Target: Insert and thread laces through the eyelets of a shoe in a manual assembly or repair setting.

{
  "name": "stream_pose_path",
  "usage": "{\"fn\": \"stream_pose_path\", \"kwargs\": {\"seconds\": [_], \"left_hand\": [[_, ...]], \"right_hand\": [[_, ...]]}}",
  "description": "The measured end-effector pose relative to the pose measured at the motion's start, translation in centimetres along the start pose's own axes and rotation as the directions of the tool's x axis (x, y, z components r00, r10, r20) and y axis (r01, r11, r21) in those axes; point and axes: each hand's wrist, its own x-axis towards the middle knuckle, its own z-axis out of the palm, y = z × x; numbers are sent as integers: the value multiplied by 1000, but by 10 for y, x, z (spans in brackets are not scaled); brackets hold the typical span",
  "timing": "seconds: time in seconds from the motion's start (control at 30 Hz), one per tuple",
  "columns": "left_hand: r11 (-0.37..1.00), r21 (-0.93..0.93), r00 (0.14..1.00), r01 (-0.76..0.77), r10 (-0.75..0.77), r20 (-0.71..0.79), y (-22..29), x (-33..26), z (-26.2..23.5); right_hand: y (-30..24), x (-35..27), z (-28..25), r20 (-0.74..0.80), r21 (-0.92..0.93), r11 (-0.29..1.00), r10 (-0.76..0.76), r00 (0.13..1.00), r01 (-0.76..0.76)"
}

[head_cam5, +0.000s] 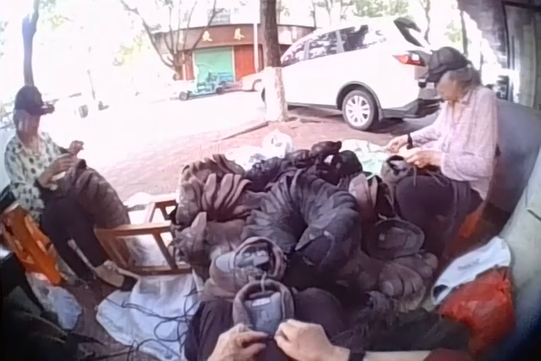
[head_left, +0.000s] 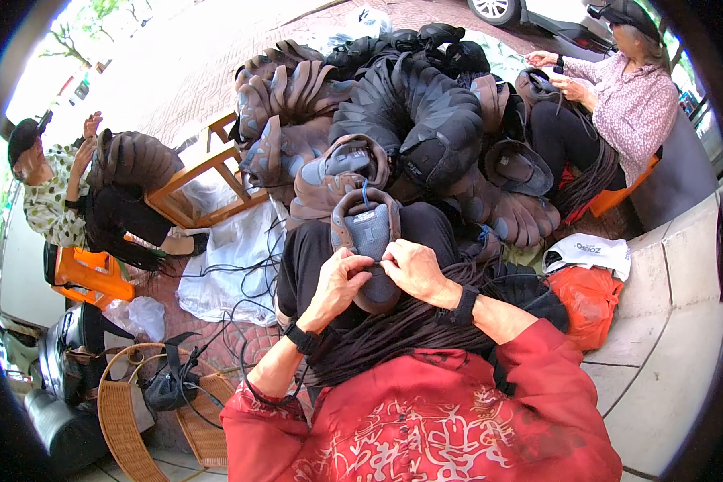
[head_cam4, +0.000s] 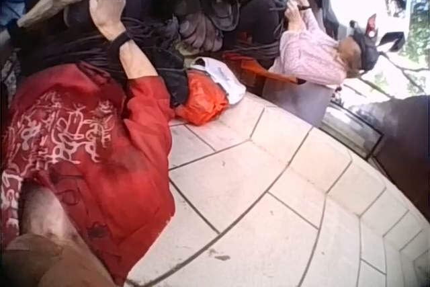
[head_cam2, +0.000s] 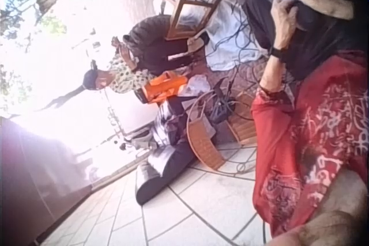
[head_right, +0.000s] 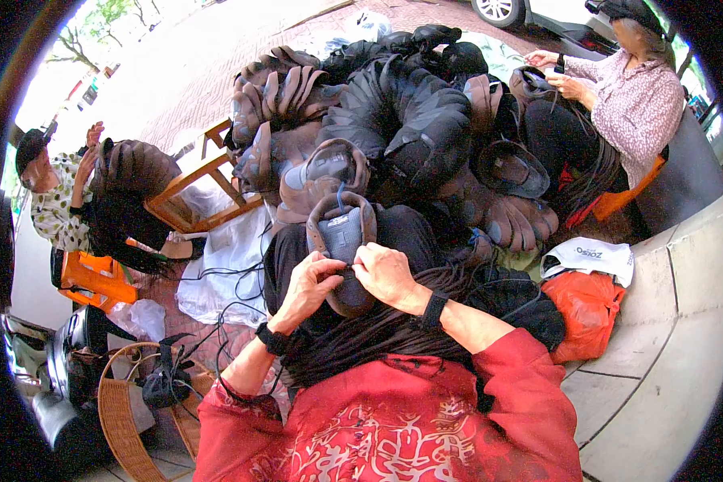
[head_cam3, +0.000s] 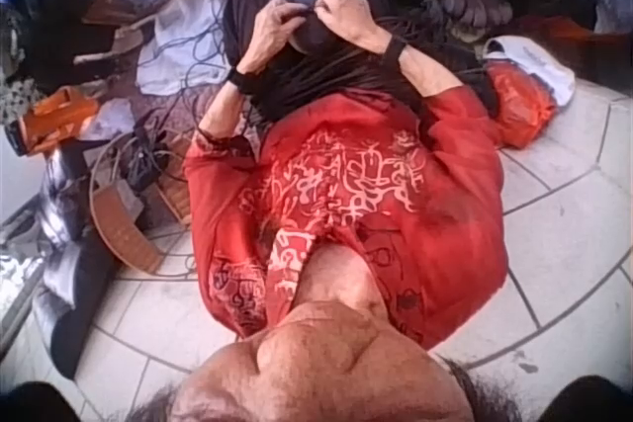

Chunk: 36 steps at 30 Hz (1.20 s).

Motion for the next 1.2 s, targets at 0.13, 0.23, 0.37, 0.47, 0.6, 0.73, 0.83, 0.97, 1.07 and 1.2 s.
{"fn": "stream_pose_path", "kwargs": {"seconds": [0.13,0.23,0.37,0.47,0.6,0.73,0.83,0.97,1.07,1.2], "left_hand": [[1000,-5,1000,-11,11,-4,-3,0,1],[1000,-19,999,-7,6,-31,0,0,4],[994,68,996,-89,91,-23,-3,1,7],[999,10,996,-51,52,-69,-4,2,8],[981,165,993,-103,111,-39,-1,5,8],[956,264,990,-126,140,-35,0,10,8],[940,329,994,-85,102,-35,4,9,9],[951,302,996,-66,79,-31,1,11,12],[968,243,995,-63,80,-60,0,10,13],[970,236,995,-52,72,-76,2,8,14]], "right_hand": [[3,-2,-1,32,111,993,25,999,-28],[3,0,-2,10,141,990,26,1000,-27],[5,-3,6,8,224,959,173,985,-171],[9,-3,3,83,365,909,184,979,-202],[6,-6,2,-10,129,984,-122,992,122],[3,-2,-5,58,187,982,-16,998,5],[2,-2,-6,89,207,978,18,996,-37],[-2,-2,-5,24,102,995,10,1000,-12],[1,-3,-1,2,76,997,6,1000,-6],[4,-3,-2,17,184,983,-2,1000,-1]]}}
